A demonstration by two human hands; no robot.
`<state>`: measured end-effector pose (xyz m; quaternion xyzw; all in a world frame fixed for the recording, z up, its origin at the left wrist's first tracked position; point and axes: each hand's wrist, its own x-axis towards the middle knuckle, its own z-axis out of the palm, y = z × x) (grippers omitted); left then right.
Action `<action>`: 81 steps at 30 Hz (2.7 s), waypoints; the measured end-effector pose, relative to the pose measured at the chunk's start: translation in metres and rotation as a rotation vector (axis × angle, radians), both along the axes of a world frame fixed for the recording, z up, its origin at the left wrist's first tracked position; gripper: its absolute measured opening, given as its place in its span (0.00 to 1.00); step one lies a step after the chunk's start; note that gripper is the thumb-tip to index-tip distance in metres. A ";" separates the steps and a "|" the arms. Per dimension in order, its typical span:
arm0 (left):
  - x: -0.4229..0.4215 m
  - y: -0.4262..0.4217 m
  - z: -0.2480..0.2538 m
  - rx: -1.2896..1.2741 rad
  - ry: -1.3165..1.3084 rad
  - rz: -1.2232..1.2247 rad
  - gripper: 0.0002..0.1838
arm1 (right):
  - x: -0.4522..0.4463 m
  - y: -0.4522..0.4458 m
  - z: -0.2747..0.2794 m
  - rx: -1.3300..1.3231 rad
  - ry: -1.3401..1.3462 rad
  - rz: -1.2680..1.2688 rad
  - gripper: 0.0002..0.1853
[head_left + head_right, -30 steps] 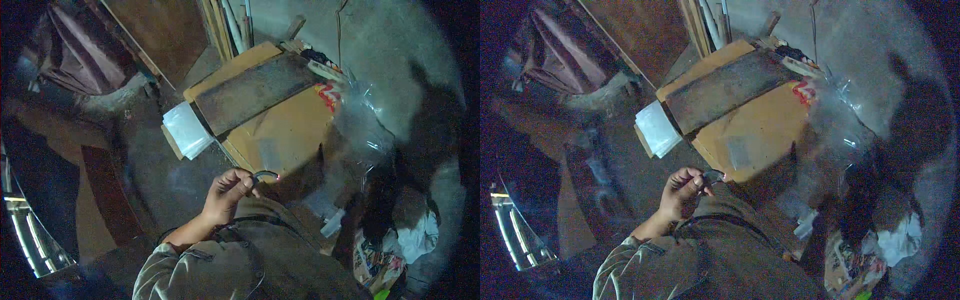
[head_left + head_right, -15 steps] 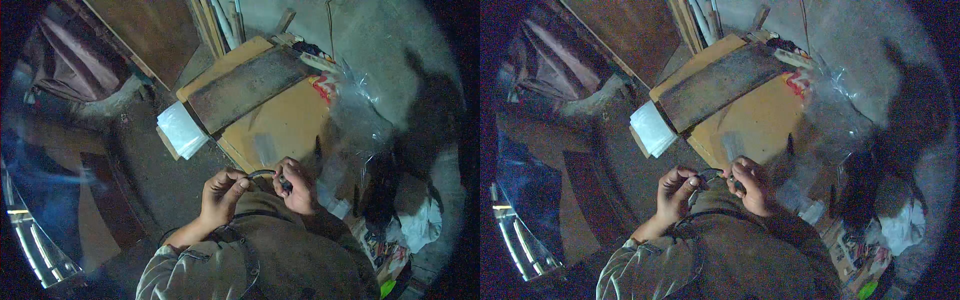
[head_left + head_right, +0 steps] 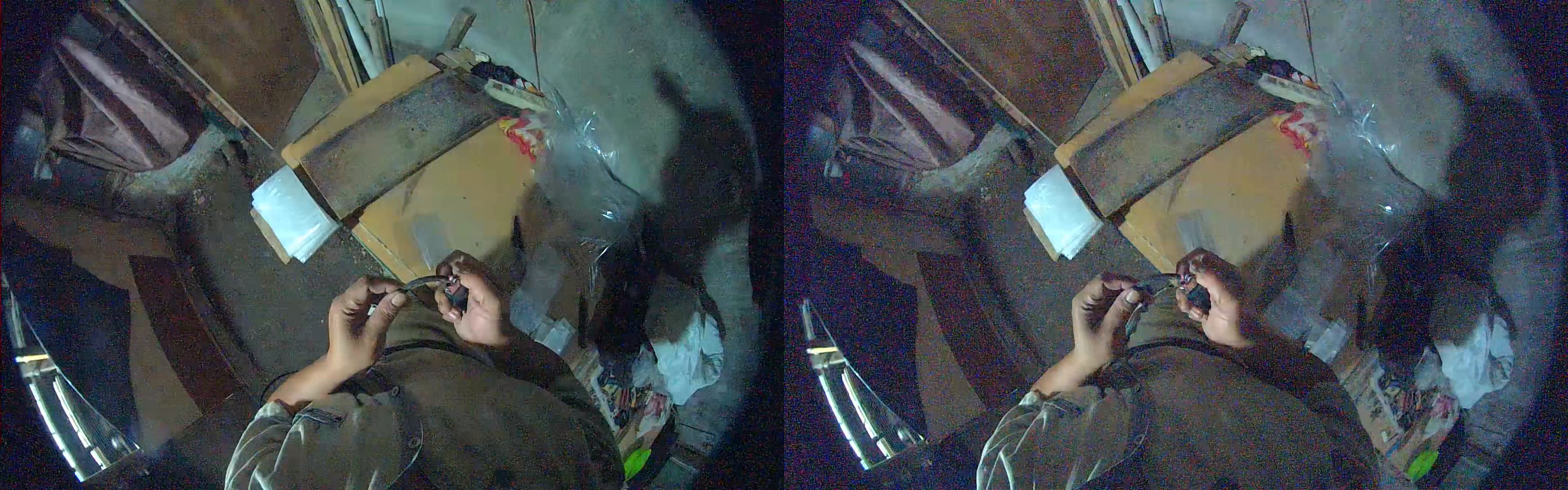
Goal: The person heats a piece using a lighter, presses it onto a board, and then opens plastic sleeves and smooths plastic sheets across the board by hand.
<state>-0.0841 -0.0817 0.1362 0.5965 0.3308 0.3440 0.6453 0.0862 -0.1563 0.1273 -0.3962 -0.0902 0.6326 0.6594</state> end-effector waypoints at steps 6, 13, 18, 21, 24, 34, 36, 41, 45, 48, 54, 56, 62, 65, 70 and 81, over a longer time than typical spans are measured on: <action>-0.003 0.000 -0.004 0.065 0.015 0.026 0.05 | -0.004 0.001 -0.003 -0.065 -0.073 -0.006 0.13; -0.003 -0.003 -0.010 0.040 0.017 0.052 0.07 | -0.010 0.003 0.002 -0.096 -0.035 -0.030 0.12; -0.005 -0.004 -0.010 0.037 0.024 0.059 0.06 | -0.011 0.000 0.000 -0.129 -0.050 -0.063 0.11; -0.005 -0.004 -0.003 0.069 0.048 0.038 0.05 | -0.010 0.001 0.002 -0.058 -0.068 -0.031 0.11; -0.005 -0.005 0.000 0.058 0.029 0.048 0.05 | -0.011 -0.001 -0.005 -0.013 -0.074 -0.006 0.11; -0.002 -0.006 -0.002 0.053 0.010 0.036 0.05 | -0.017 0.000 -0.008 -0.107 -0.034 -0.060 0.12; -0.003 -0.006 -0.002 0.029 0.023 0.034 0.05 | -0.017 0.000 -0.007 -0.062 -0.057 -0.045 0.12; -0.004 -0.006 0.000 0.085 0.042 0.041 0.05 | -0.020 0.001 0.006 -0.143 -0.058 -0.114 0.12; -0.007 -0.006 -0.003 0.074 0.052 0.029 0.05 | -0.018 -0.006 -0.010 -0.168 -0.016 -0.120 0.12; -0.007 -0.007 -0.001 0.032 0.036 0.018 0.05 | -0.014 -0.006 -0.013 -0.128 0.012 -0.014 0.11; -0.007 -0.007 -0.004 0.085 0.011 0.026 0.05 | -0.016 -0.001 -0.008 0.001 -0.059 -0.036 0.13; -0.008 -0.007 -0.003 0.067 0.012 0.006 0.06 | -0.015 0.000 -0.008 0.013 -0.046 -0.018 0.12; -0.008 -0.007 -0.005 0.084 -0.029 0.011 0.07 | -0.014 0.002 -0.001 0.020 -0.082 0.020 0.12; -0.007 -0.009 -0.007 0.076 -0.018 0.032 0.07 | -0.016 0.003 0.001 0.021 -0.160 -0.004 0.12; -0.008 -0.006 -0.003 0.167 0.012 0.001 0.06 | -0.015 0.000 -0.001 -0.006 -0.048 0.009 0.13; -0.007 -0.006 0.003 0.130 0.071 0.006 0.05 | -0.014 -0.004 -0.010 -0.008 0.013 0.001 0.13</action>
